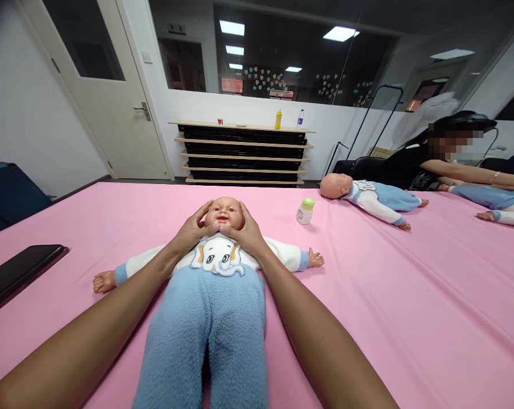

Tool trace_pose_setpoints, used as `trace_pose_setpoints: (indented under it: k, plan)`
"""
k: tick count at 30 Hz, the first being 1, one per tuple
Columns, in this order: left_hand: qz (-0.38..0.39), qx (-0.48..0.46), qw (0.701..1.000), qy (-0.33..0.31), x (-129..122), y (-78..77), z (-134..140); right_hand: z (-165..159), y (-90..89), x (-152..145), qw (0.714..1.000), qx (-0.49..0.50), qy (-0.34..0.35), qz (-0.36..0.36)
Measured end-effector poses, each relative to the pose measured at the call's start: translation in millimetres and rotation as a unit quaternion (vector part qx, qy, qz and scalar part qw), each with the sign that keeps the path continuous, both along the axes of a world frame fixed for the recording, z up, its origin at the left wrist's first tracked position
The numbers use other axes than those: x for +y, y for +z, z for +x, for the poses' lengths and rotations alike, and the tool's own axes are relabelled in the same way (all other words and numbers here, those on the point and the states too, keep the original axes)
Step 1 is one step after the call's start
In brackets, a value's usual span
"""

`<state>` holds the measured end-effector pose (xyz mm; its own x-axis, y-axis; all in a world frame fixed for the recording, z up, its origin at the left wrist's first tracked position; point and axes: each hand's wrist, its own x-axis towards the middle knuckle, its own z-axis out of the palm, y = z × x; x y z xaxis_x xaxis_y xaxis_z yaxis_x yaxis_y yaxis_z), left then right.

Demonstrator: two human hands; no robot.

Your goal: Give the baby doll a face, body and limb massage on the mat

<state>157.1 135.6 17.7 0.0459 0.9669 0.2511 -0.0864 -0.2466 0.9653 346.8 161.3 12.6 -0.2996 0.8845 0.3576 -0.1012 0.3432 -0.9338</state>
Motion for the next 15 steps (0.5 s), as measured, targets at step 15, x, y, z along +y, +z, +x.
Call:
trace_pose_setpoints:
  k: [15]
  plan:
    - [0.017, 0.031, 0.999, 0.009, 0.1, -0.3, 0.0, -0.6, -2.8, 4.3, 1.0, -0.006, -0.01, 0.001]
